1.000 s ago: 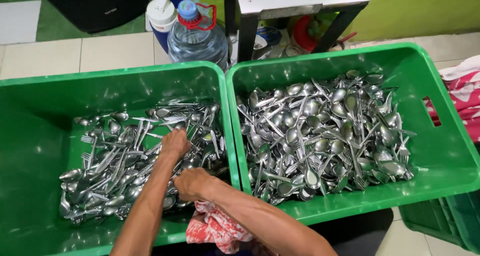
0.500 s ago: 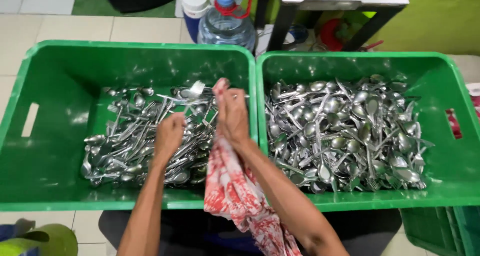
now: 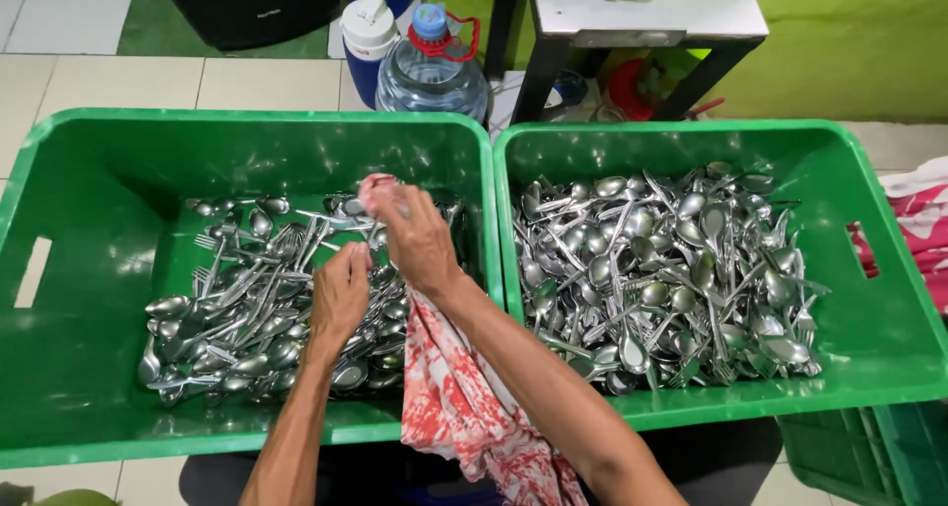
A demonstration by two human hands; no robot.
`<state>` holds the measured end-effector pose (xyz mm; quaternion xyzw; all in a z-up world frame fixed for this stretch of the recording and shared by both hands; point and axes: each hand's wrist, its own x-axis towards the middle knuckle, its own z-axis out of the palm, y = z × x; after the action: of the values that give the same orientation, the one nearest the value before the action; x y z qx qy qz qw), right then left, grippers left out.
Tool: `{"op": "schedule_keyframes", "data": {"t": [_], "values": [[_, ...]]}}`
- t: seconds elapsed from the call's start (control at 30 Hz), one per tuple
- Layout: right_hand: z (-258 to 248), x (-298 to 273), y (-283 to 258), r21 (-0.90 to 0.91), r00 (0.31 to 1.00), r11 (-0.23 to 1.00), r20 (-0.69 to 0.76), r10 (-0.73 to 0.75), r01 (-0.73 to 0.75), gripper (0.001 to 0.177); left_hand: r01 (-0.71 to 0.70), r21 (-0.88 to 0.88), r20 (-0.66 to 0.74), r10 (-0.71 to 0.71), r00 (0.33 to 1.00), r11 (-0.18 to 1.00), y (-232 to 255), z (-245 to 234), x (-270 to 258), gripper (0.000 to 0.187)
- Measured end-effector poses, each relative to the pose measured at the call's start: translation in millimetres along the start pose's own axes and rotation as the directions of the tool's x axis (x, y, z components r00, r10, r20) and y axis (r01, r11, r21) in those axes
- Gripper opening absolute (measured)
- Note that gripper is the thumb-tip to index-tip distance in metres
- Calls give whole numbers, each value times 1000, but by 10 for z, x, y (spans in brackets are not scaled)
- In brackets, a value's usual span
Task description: Polishing spoons and forks using a cloth and sorting them within crates.
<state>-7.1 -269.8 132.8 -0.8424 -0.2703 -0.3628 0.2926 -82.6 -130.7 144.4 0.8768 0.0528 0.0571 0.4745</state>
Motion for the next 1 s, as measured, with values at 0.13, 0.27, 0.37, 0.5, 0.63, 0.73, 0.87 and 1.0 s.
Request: {"op": "schedule_keyframes", "data": {"t": [0.13, 0.27, 0.37, 0.5, 0.63, 0.73, 0.87, 1.0], "values": [[-154, 115, 34, 47, 991, 991, -56, 124, -122, 9, -14, -17, 25, 15, 1000, 1000, -107, 79, -9, 35], [100, 10, -39, -60, 994, 995, -74, -83, 78, 12, 16, -65, -11, -16, 1000, 998, 66, -23, -41, 36], [-60, 73, -113, 54, 997, 998, -70, -21, 25, 9, -12, -62, 6, 13, 1000, 998, -9, -69, -53, 36], [-122, 43, 150, 163, 961, 950, -24, 275, -268, 4, -51, -32, 66, 53, 996, 998, -135, -41, -24, 34], [93, -109, 474, 312, 866, 822, 7, 500, -477, 13, -52, -25, 68, 54, 996, 998, -19, -63, -45, 34], [44, -125, 455, 363, 793, 735, 18, 609, -573, 13, 47, -57, 41, -44, 998, 997, 123, -105, -55, 30], [-32, -107, 375, 341, 820, 772, -9, 573, -536, 12, 39, -59, -4, -39, 999, 998, -7, -27, -22, 21], [-73, -19, 100, 265, 928, 893, 10, 373, -363, 3, 18, -60, 7, -18, 1000, 998, 83, -43, -49, 19]]}}
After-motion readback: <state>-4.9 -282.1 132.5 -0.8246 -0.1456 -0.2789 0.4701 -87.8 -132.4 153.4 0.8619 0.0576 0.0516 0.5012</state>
